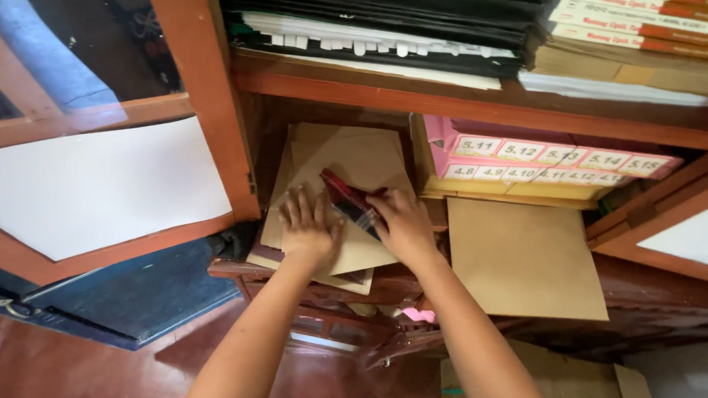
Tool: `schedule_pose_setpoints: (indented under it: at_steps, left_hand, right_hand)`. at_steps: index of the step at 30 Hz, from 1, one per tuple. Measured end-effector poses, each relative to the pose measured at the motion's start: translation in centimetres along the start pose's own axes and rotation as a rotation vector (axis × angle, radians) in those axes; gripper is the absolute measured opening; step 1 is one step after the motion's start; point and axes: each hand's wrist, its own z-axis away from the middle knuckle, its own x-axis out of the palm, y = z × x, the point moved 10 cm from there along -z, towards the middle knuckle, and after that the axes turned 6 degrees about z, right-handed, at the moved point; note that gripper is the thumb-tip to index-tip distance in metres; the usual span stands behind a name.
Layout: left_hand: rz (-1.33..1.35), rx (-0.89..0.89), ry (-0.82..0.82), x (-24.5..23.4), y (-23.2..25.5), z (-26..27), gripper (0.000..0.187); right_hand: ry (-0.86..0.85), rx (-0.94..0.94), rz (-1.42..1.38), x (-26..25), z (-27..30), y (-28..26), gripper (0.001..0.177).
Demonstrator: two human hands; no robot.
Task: The person applies staples to brown envelopes using a stapler, handling the envelopes individually and placing them on a shelf.
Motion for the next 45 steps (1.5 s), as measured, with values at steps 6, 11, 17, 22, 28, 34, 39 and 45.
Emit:
schedule_pose_setpoints:
  at_steps: [6, 11, 17, 22, 28, 34, 39, 45]
  left_hand:
    - [-0.038, -0.026, -0.058, 1.2, -0.1, -0.8, 0.08]
    - [-0.075, -0.026, -0.086, 3.6, -1.3, -2.7, 0.083]
    - [-0.015, 0.002, -0.083, -0.2, 0.0, -0.3, 0.091]
    - [-0.029, 0.004, -0.105, -0.2, 0.2, -0.4, 0.09]
    - [-0.114, -0.015, -0.14, 3.3, -0.9, -2.3, 0.094]
    - [-0.067, -0.021, -0.116, 0.1, 0.4, -0.8, 0.092]
    - [-0.084, -0.056, -0.17, 0.0, 0.3, -0.8, 0.091]
    - [-0.093, -0.048, -0.196, 0.2, 0.1, -0.9, 0.089]
  right_hand:
    - [-0.116, -0.172, -0.059, 2.1, 0.7, -4.2, 0.058]
    - [-0.197, -0.18, -0.105, 4.8, -0.9, -4.9, 0.063]
    - [-0.1, 0.071, -0.208, 4.5, -6.5, 3.2, 0.056]
    - [0.497, -0.099, 0.71, 14.1, -8.7, 4.8, 0.041]
    - [-0.256, -0.348, -0.609, 8.2, -11.0, -7.3, 0.057]
    - [-0.207, -0.055, -0.058, 8.0, -15.8, -3.9, 0.054]
    - [-0.217, 0.248, -0.013, 11.4, -16.8, 5.4, 0.06]
    - [-0.089, 0.404, -0.012, 11.6, -10.7, 8.9, 0.072]
